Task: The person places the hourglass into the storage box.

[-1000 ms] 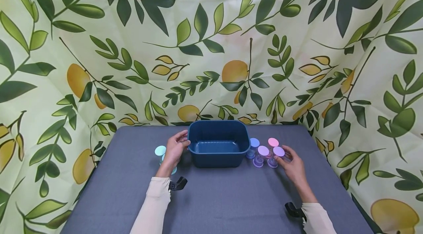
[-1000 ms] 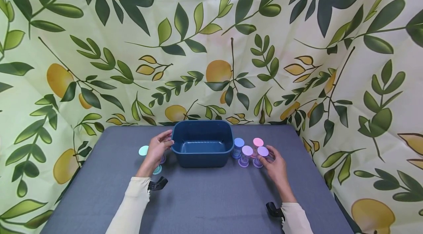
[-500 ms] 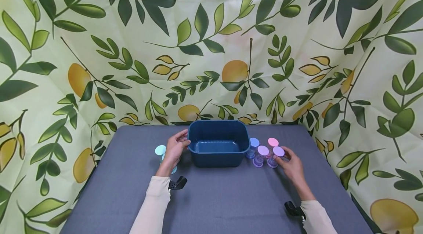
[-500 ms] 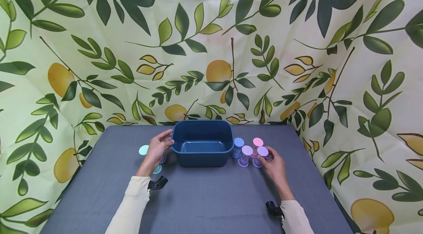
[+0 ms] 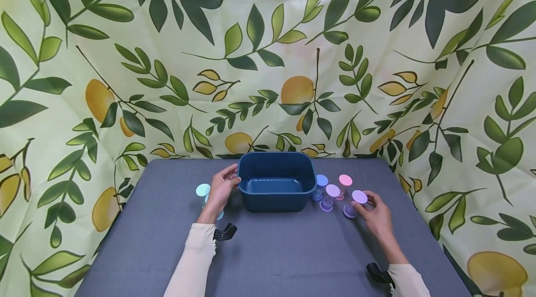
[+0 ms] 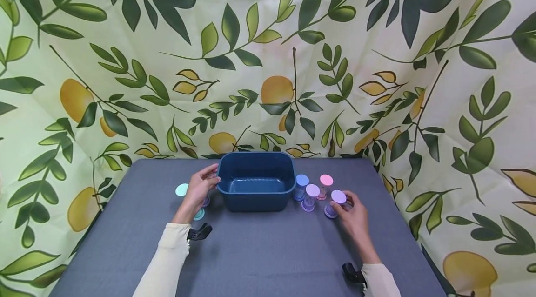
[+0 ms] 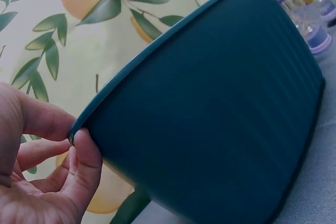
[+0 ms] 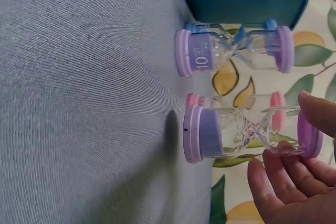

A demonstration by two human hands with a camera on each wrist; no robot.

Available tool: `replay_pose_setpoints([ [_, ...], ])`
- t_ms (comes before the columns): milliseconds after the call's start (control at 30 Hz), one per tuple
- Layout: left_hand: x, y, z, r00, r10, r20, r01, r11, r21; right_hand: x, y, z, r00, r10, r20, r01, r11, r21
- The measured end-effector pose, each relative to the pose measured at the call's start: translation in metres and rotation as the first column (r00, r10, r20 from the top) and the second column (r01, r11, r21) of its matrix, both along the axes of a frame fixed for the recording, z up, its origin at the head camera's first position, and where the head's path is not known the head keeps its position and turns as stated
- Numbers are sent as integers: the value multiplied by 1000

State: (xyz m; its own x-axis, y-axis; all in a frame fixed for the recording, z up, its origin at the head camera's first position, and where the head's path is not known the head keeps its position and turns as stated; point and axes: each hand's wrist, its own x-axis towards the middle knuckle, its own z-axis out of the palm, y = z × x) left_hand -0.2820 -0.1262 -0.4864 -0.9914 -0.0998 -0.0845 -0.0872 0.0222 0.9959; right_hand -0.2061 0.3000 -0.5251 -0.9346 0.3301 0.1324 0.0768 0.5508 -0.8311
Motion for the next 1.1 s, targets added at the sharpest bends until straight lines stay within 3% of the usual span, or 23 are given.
replay_pose_setpoints([
  [267, 0, -1, 0, 1000, -6, 7, 6, 1000, 7, 14, 3, 24, 999, -36, -30, 36, 999, 1],
  [600, 1, 0, 2, 1000, -12, 20, 12, 1000, -2, 19, -2, 61, 997, -54, -47, 55, 998, 20],
  [767, 1, -1, 3, 1000, -11, 28, 12, 1000, -3, 18, -8, 79, 999, -34, -43, 35, 999, 33],
  [1100, 2, -1, 2, 1000, -17, 19, 17, 1000, -6, 6, -23, 106, 988, 51, -149, -42, 997, 63],
])
